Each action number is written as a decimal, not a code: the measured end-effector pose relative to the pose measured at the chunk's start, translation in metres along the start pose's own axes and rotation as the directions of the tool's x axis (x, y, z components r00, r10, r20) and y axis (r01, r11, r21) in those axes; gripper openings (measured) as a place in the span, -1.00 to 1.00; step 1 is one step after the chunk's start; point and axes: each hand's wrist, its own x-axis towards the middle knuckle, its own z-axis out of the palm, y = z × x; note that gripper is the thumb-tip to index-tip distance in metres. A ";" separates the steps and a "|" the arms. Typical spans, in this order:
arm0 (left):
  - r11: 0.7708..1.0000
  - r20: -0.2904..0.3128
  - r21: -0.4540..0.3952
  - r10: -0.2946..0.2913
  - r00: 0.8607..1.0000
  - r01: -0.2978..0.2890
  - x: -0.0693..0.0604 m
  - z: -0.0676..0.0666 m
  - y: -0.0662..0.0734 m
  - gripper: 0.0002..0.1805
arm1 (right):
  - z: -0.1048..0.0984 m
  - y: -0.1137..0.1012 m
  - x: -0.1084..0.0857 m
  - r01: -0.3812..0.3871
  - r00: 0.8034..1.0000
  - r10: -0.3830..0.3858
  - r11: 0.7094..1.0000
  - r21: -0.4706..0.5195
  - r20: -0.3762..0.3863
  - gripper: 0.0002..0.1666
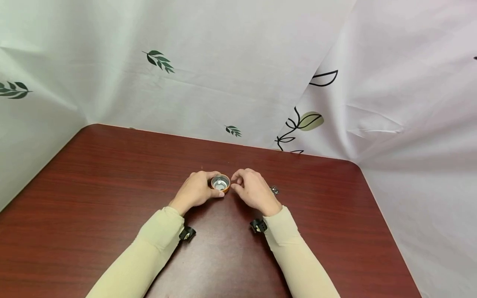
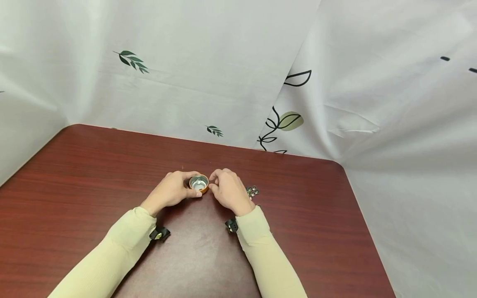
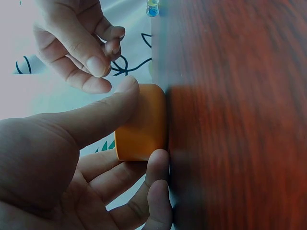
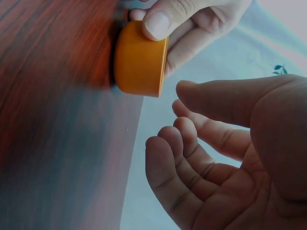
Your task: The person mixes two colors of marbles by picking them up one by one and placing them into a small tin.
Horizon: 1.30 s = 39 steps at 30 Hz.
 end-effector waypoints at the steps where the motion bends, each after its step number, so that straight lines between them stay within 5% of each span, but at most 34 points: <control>1: 1.000 0.000 0.001 0.000 1.000 0.000 0.000 0.000 0.000 -0.37 | -0.001 0.000 0.000 0.001 1.000 -0.001 1.000 0.000 -0.002 -0.93; 39: 1.000 0.008 -0.008 -0.018 1.000 0.018 -0.001 -0.001 0.002 -0.31 | -0.022 0.014 -0.021 -0.004 0.999 0.003 1.000 -0.009 -0.041 -0.89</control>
